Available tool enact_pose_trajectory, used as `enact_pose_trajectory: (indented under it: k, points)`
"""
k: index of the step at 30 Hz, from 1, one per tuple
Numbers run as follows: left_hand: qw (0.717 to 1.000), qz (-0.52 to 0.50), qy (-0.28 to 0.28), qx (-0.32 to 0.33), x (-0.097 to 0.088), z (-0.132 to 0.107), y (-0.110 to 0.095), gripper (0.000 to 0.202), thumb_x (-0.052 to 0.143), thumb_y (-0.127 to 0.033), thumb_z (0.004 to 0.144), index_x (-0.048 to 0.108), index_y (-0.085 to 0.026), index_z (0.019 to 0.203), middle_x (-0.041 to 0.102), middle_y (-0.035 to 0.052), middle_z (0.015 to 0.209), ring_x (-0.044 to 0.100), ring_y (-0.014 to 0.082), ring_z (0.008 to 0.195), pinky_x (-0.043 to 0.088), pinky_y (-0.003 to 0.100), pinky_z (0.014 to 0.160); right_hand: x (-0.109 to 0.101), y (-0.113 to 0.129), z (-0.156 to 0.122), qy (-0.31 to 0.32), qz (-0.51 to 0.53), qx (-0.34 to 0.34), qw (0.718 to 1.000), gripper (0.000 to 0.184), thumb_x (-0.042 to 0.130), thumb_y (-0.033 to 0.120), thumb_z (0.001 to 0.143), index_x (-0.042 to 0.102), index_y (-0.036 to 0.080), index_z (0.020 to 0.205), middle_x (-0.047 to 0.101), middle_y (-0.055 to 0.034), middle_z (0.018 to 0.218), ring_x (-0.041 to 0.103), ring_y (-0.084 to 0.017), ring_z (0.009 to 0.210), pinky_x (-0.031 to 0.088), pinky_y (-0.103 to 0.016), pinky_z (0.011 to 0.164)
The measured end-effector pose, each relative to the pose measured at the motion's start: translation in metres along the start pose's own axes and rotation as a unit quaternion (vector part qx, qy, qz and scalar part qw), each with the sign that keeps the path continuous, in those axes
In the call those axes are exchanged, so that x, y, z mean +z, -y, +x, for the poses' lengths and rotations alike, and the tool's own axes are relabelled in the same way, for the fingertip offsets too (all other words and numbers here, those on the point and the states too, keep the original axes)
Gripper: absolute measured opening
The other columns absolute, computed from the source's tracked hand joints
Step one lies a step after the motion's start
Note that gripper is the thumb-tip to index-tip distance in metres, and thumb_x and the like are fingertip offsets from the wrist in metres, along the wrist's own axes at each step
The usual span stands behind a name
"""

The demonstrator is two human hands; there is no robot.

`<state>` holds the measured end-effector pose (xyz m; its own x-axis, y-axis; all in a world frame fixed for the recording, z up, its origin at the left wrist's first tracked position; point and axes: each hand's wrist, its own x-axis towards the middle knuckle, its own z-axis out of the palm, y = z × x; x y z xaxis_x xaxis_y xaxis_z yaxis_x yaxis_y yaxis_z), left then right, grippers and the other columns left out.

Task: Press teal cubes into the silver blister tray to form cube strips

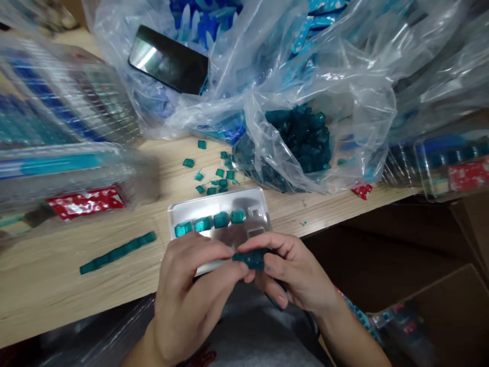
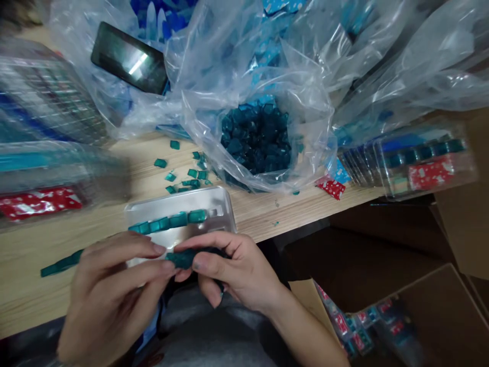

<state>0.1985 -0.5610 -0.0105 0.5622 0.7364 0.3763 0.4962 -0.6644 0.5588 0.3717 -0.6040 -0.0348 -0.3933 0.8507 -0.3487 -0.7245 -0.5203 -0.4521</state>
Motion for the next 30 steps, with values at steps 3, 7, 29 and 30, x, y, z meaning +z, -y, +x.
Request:
enact_pose_trajectory:
  k: [3,7,29,30]
  points:
    - [1.0,0.011,-0.002,0.009,-0.001,-0.006,-0.003,0.02,0.056,-0.004,0.088,0.062,-0.02,0.098,0.06,0.0023,0.094,0.059,0.0162,0.089,0.053,0.031,0.08,0.001,-0.003,-0.004,-0.038,-0.044,-0.006,0.998,0.024,0.078,0.031,0.079,0.072,0.019,0.099,0.062,0.007,0.057,0.044,0.0,0.038,0.029,-0.012,0.039]
    - [0.999,-0.027,0.032,0.001,-0.002,-0.014,-0.004,0.02,0.052,-0.006,0.09,0.062,-0.021,0.095,0.063,0.0033,0.093,0.061,0.0166,0.088,0.055,0.029,0.074,-0.003,-0.012,-0.008,-0.058,-0.053,0.034,0.996,0.031,0.082,0.032,0.074,0.071,0.017,0.099,0.055,0.0092,0.049,0.044,-0.001,0.038,0.03,-0.012,0.039]
    - [0.988,0.052,0.148,0.0,-0.009,-0.032,0.034,0.017,0.05,-0.013,0.097,0.064,-0.018,0.106,0.065,0.0046,0.096,0.061,0.0162,0.087,0.052,0.027,0.074,-0.01,0.058,0.013,-0.028,-0.779,-0.162,0.605,0.032,0.048,0.016,0.099,0.063,0.024,0.126,0.06,-0.0063,0.106,0.062,-0.014,0.094,0.052,-0.024,0.075]
    - [0.986,0.053,0.159,-0.01,-0.009,-0.031,0.034,0.018,0.049,-0.013,0.098,0.063,-0.018,0.106,0.066,0.0045,0.097,0.061,0.0164,0.088,0.052,0.027,0.075,-0.01,0.059,0.015,-0.018,-0.783,-0.152,0.603,0.032,0.047,0.017,0.099,0.063,0.024,0.125,0.06,-0.0065,0.105,0.063,-0.015,0.094,0.051,-0.024,0.074]
